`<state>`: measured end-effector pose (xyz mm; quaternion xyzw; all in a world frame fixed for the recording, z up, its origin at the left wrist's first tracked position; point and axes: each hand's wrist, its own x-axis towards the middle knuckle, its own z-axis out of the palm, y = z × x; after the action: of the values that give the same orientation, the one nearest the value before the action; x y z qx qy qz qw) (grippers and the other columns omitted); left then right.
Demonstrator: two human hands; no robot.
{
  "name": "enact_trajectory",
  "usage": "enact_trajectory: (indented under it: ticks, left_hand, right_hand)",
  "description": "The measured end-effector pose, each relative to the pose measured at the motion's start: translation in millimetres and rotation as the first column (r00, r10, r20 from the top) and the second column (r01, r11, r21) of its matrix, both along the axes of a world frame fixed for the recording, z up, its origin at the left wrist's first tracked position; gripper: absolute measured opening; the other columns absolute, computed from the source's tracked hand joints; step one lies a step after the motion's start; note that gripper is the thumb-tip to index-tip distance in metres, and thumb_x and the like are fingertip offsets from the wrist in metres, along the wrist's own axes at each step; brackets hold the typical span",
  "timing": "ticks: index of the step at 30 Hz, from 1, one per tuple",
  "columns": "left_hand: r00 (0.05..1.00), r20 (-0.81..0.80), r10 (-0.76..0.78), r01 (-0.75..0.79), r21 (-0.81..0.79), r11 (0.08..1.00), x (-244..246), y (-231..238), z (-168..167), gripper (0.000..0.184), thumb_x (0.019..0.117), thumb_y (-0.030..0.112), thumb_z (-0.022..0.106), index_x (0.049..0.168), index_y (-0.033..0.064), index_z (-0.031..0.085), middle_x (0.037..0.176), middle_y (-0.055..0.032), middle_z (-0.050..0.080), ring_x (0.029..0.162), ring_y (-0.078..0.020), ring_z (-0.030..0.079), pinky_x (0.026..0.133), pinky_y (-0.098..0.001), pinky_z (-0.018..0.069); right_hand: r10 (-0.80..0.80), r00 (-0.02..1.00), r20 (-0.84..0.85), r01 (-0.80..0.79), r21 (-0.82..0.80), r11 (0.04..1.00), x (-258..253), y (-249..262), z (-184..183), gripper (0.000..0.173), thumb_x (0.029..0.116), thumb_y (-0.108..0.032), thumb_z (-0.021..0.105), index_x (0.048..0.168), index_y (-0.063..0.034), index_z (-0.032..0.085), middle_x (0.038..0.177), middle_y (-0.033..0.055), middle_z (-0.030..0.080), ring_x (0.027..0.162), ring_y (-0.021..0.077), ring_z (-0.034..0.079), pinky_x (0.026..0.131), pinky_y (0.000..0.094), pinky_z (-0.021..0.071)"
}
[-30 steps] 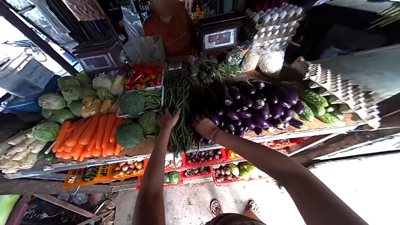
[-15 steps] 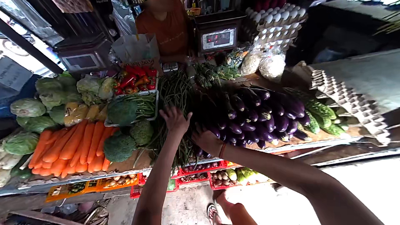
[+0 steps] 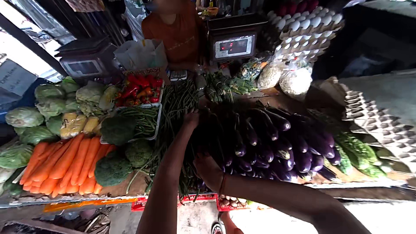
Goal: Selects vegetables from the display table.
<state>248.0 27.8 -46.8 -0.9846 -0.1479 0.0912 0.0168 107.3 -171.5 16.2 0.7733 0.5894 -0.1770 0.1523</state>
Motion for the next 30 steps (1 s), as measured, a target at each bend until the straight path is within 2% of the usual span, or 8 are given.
enact_trajectory:
  ticks: [3,8,12,15,19,22,26,30]
  left_hand:
    - [0.997,-0.024,-0.067,0.068,0.049,0.997,-10.7,19.7,1.5,0.049,0.1049,0.04,0.052,0.149,0.0197,0.053,0.161,-0.0042,0.044,0.157,-0.0283,0.022,0.125,-0.0639,0.0006]
    - [0.98,0.169,-0.107,0.114,-0.034,0.993,-36.0,73.5,10.9,0.061,0.0996,0.068,0.045,0.128,0.018,0.066,0.149,-0.0043,0.054,0.151,-0.0291,0.035,0.122,-0.071,0.0054]
    - [0.985,0.126,-0.119,0.125,-0.039,0.991,-32.5,65.5,9.6,0.058,0.1082,0.056,0.033,0.143,0.0181,0.059,0.158,-0.0033,0.047,0.155,-0.0294,0.026,0.123,-0.0687,-0.0011]
    - [0.965,0.166,-0.205,0.216,-0.05,0.975,-36.2,40.4,9.1,0.051,0.1071,0.042,0.048,0.149,0.0135,0.054,0.16,-0.0085,0.045,0.156,-0.0311,0.024,0.124,-0.0667,-0.0032]
    - [0.959,0.163,-0.233,0.265,-0.221,0.939,-53.1,18.8,16.7,0.051,0.1061,0.017,0.048,0.157,0.0175,0.043,0.152,-0.0131,0.053,0.148,-0.0295,0.042,0.127,-0.0576,0.0096]
    - [0.978,0.114,-0.175,0.197,-0.23,0.953,-57.7,23.0,4.6,0.056,0.1076,0.029,0.046,0.162,0.02,0.034,0.158,-0.0106,0.047,0.15,-0.0273,0.039,0.127,-0.0564,0.0069]
    - [0.947,0.172,-0.273,0.291,-0.094,0.952,-65.7,16.6,-22.5,0.066,0.0937,0.058,0.059,0.148,0.0211,0.056,0.159,-0.0099,0.045,0.154,-0.0328,0.03,0.123,-0.0675,0.0001]
    - [0.881,0.18,-0.437,0.465,-0.162,0.87,-85.5,8.4,-9.8,0.059,0.0967,0.045,0.062,0.146,0.0121,0.057,0.158,-0.0095,0.048,0.154,-0.0278,0.03,0.125,-0.0633,0.0012]
  right_hand:
    - [0.031,0.996,0.086,-0.026,-0.053,0.998,-1.5,-2.7,5.3,0.045,0.0969,0.01,0.05,0.142,0.0149,0.045,0.153,0.0353,0.038,0.149,0.0503,0.027,0.115,0.057,0.0364]
    - [-0.009,0.992,0.128,0.025,-0.125,0.992,-9.3,1.0,11.4,0.049,0.0979,0.012,0.046,0.146,0.0134,0.04,0.155,0.0327,0.036,0.15,0.049,0.026,0.115,0.0561,0.0361]
    - [-0.048,0.997,0.065,0.058,-0.155,0.986,-6.9,13.3,9.3,0.053,0.0928,0.011,0.056,0.144,0.0111,0.045,0.153,0.0314,0.041,0.149,0.0504,0.026,0.113,0.0587,0.0383]
    - [-0.093,0.989,0.118,0.098,-0.036,0.995,-13.6,10.9,-0.3,0.047,0.0954,0.015,0.049,0.143,0.0138,0.044,0.148,0.034,0.044,0.144,0.0529,0.035,0.106,0.059,0.0452]
    - [-0.26,0.947,0.19,0.247,0.089,0.965,-29.7,14.8,-2.5,0.045,0.101,0.014,0.036,0.146,0.014,0.037,0.147,0.0354,0.043,0.121,0.0522,0.057,0.084,0.0519,0.0574]
    - [-0.302,0.945,0.123,0.296,0.065,0.953,-30.5,20.7,8.1,0.046,0.1009,0.013,0.037,0.146,0.0163,0.036,0.144,0.0379,0.044,0.119,0.0552,0.057,0.086,0.0566,0.056]
    - [-0.429,0.903,0.007,0.402,0.331,0.853,-16.6,20.1,17.8,0.043,0.1014,0.003,0.048,0.143,0.0127,0.043,0.137,0.034,0.053,0.095,0.0448,0.07,0.075,0.0513,0.0592]
    - [-0.484,0.872,-0.073,0.44,0.548,0.711,-11.3,11.3,5.7,0.039,0.1046,-0.019,0.052,0.132,0.0085,0.055,0.125,0.0295,0.062,0.08,0.04,0.073,0.068,0.0488,0.0603]
